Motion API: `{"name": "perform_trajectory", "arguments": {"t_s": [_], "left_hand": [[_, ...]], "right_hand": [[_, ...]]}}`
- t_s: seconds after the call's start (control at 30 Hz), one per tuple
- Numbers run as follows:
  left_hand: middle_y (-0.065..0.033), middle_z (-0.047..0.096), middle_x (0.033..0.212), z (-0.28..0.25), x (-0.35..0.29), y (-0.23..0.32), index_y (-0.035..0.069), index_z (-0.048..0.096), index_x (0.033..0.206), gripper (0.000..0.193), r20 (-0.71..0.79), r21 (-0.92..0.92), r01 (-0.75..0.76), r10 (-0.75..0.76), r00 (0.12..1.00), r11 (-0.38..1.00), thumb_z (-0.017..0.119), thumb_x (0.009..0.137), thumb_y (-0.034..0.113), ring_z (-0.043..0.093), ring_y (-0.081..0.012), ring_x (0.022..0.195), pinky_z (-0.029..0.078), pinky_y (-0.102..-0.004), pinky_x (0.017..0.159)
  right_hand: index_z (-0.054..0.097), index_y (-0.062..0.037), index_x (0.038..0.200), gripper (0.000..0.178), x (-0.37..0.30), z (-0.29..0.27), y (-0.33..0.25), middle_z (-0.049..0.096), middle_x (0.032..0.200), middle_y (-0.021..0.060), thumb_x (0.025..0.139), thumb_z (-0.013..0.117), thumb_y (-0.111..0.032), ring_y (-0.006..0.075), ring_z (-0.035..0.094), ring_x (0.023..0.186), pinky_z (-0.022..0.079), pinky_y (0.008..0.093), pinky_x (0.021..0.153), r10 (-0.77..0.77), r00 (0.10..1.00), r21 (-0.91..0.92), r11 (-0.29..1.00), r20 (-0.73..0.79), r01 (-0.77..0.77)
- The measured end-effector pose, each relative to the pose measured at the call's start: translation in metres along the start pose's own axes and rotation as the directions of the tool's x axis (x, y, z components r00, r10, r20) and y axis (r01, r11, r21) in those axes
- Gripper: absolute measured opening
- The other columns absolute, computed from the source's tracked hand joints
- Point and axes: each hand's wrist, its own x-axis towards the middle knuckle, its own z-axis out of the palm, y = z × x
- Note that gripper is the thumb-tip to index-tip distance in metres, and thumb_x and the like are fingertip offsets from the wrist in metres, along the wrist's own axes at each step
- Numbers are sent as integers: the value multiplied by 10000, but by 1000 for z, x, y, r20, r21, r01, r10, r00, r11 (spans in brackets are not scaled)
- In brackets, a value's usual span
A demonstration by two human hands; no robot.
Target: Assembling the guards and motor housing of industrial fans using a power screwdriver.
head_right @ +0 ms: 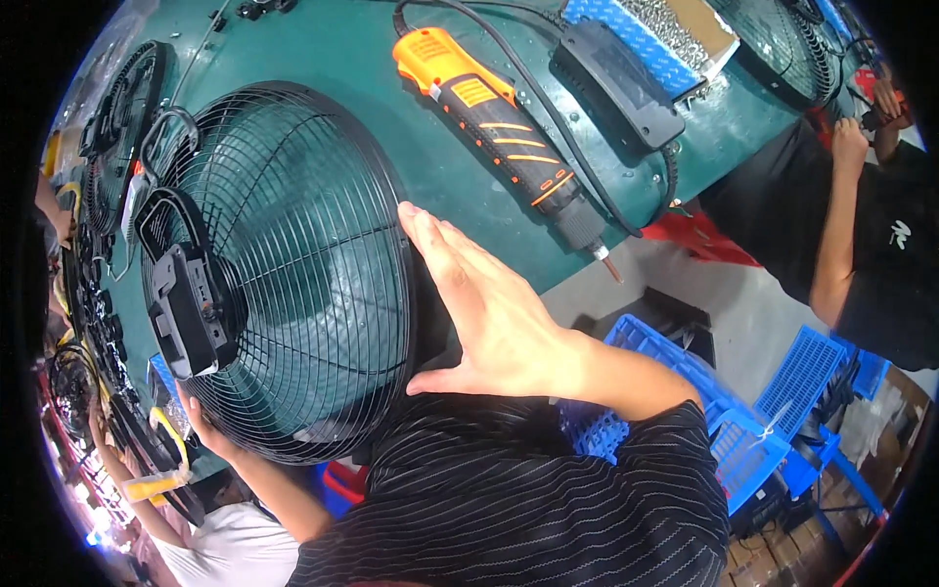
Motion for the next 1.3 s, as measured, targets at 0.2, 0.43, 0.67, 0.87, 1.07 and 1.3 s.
{"name": "perform_trajectory", "arguments": {"t_s": [0.2, 0.43, 0.67, 0.87, 1.07, 1.3], "left_hand": [[-214, 550, 1318, -2, -2, -1, -14, 299, 1520, 630, 9, -69, 39, -39, 999, 997, 451, 944, 189, 629, -281, 1127, 510, -412, 999], [-203, 590, 1253, 1, -7, 2, 1, 311, 1516, 616, 23, -140, 42, -39, 999, 989, 468, 952, 194, 655, -261, 1062, 538, -397, 956], [-190, 523, 1377, 9, -7, -2, -27, 309, 1511, 635, 58, -84, 1, 4, 998, 996, 462, 932, 183, 594, -257, 1192, 489, -389, 1023], [-182, 507, 1391, 10, -3, -1, -38, 294, 1514, 642, 79, -43, -51, 54, 995, 998, 462, 934, 178, 579, -251, 1202, 471, -386, 1039], [-153, 506, 1451, 2, -19, 32, -35, 475, 1421, 466, 57, 515, -403, 439, 897, 757, 548, 963, 8, 537, -226, 1270, 480, -375, 1016], [-116, 702, 1016, -51, 19, 95, 64, 701, 1099, 292, 181, 950, -244, 290, 940, 196, 708, 833, 185, 689, -311, 911, 542, -415, 795]], "right_hand": [[-64, -32, 1571, 1473, 4, -3, 0, 210, 1599, 288, 549, 963, -297, 452, 309, 1447, 287, 473, 1181, 31, 999, 1, 1000, 7, -31], [-26, -23, 1573, 1437, 3, -3, -3, 227, 1598, 273, 556, 959, -274, 436, 319, 1445, 301, 472, 1176, 23, 1000, 5, 1000, 7, -24], [80, -2, 1571, 1377, 0, -6, -6, 266, 1586, 268, 551, 962, -282, 417, 330, 1448, 295, 459, 1184, 56, 998, -22, 998, 0, -56], [172, 4, 1561, 1312, 6, -9, -9, 306, 1573, 262, 559, 962, -300, 392, 331, 1457, 285, 449, 1190, 27, 999, -34, 999, -19, -28], [535, 9, 1370, 774, 27, -49, -30, 508, 1439, 209, 707, 879, -197, 331, 495, 1332, 382, 428, 1103, -21, 974, -352, 934, -224, -61], [519, 22, 1300, 532, 61, -73, 14, 577, 1174, 188, 845, 749, -131, 359, 596, 1070, 473, 405, 949, 68, 971, -639, 743, -227, -202]]}}
